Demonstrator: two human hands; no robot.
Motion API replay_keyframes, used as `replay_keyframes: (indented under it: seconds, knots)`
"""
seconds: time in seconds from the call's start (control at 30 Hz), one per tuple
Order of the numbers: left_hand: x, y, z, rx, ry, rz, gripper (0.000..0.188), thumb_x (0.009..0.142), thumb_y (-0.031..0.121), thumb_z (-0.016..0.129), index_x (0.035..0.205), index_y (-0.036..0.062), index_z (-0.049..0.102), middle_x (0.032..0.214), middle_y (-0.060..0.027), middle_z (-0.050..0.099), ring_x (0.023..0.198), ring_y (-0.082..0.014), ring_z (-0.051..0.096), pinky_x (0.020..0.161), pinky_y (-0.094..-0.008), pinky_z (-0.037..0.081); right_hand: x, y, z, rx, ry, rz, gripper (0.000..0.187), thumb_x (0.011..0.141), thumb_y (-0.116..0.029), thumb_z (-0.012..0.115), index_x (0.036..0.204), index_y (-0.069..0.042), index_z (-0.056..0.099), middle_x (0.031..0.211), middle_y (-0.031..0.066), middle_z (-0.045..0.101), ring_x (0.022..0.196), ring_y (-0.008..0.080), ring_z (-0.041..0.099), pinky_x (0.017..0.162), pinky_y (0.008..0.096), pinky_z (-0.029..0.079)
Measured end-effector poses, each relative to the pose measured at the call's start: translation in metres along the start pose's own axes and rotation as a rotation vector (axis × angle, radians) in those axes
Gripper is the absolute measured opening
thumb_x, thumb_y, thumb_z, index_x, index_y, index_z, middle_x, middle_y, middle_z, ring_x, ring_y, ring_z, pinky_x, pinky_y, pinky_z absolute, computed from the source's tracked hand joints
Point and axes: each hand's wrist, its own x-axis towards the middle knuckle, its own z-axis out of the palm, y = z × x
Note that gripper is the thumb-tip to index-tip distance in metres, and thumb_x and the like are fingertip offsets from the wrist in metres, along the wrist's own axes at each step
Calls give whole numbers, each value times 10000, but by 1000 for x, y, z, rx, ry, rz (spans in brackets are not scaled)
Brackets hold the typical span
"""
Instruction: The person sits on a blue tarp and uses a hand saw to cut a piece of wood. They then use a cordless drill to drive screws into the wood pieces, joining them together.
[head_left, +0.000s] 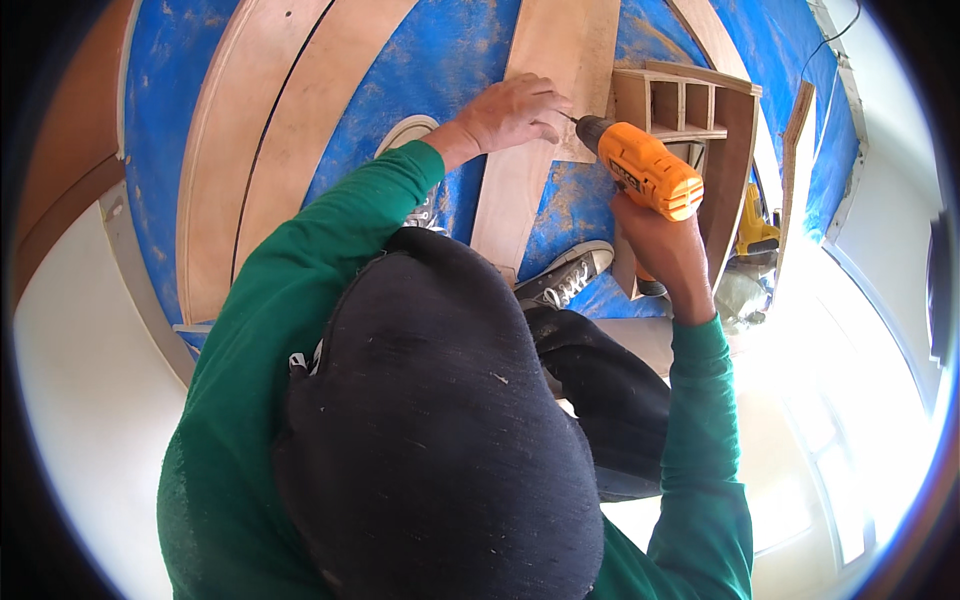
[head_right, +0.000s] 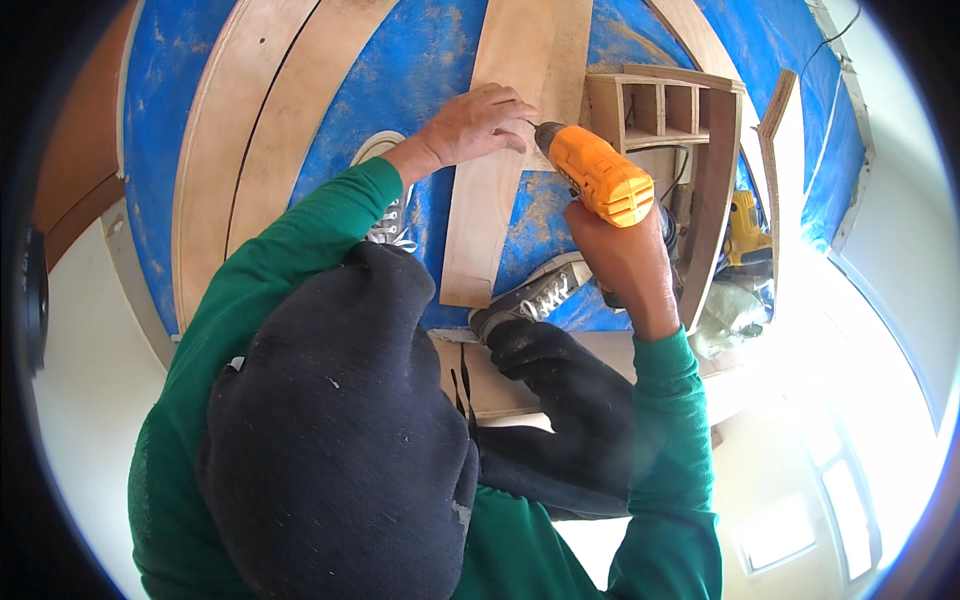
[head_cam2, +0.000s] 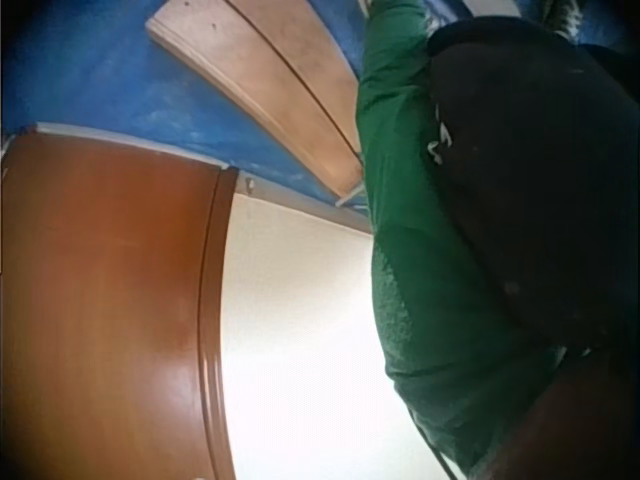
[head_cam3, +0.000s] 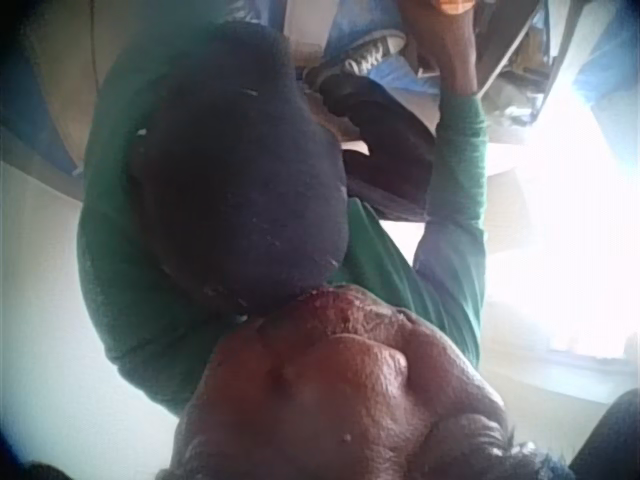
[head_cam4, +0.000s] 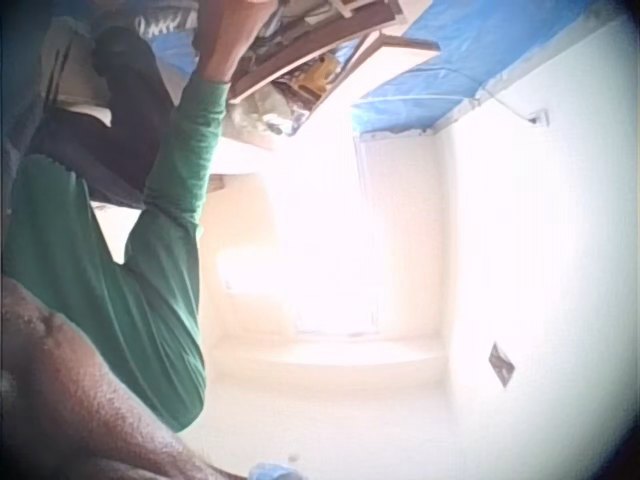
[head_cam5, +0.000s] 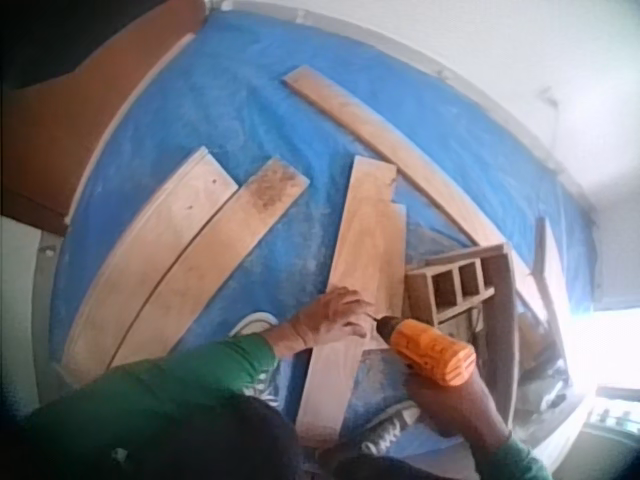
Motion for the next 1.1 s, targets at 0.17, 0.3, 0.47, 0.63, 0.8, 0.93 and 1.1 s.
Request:
replay_keyframes:
  seconds: [0.17,0.3,0.47,0.63,0.8,0.93,1.1]
  knots:
    - [2,4,8,-5,32,-78,207,913,266,875,1081,158,820,1020,-9,731,1015,-266,729,864,-413,621,0,1,2,19,4,-27,316,974,-127,711,1269,-14,719,843,47,724,682,136,691,659,341,570]
    - [4,3,11,25,41,-85,154,917,259,869,1039,178,824,1010,8,732,988,-253,733,823,-400,625,2,-2,-1,14,0,33,414,938,-140,698,1328,-5,714,989,151,775,888,291,758,820,404,599]
    - [3,1,11,66,56,-44,167,904,226,879,1050,179,812,1015,14,741,977,-244,738,807,-388,630,5,-3,0,-7,-4,18,450,921,-157,692,1347,-14,715,1062,201,802,1003,370,796,905,440,615]
    - [3,-1,13,84,13,-63,179,897,216,881,1054,176,807,1022,16,745,983,-242,740,822,-380,636,6,-4,3,-24,20,-37,425,920,-164,691,1320,-22,723,1052,201,804,1001,376,800,895,444,619]
    - [3,-1,13,72,59,-22,177,896,217,879,1050,181,799,1023,19,747,986,-240,742,819,-379,638,7,-5,4,-85,21,-47,374,924,-178,686,1258,-17,733,1006,215,799,976,396,801,868,459,621]
    - [3,-1,12,61,66,-7,171,907,220,870,1055,193,789,1024,24,746,985,-239,743,811,-382,638,8,-3,5,-78,32,-57,359,925,-183,686,1240,-18,734,1000,214,799,973,402,800,864,468,620]
    - [3,-2,13,78,62,-13,148,925,219,853,1055,199,785,1023,24,740,985,-243,742,805,-390,635,10,2,8,-37,30,-61,383,924,-192,694,1266,-23,737,1023,210,804,1002,400,798,886,465,619]
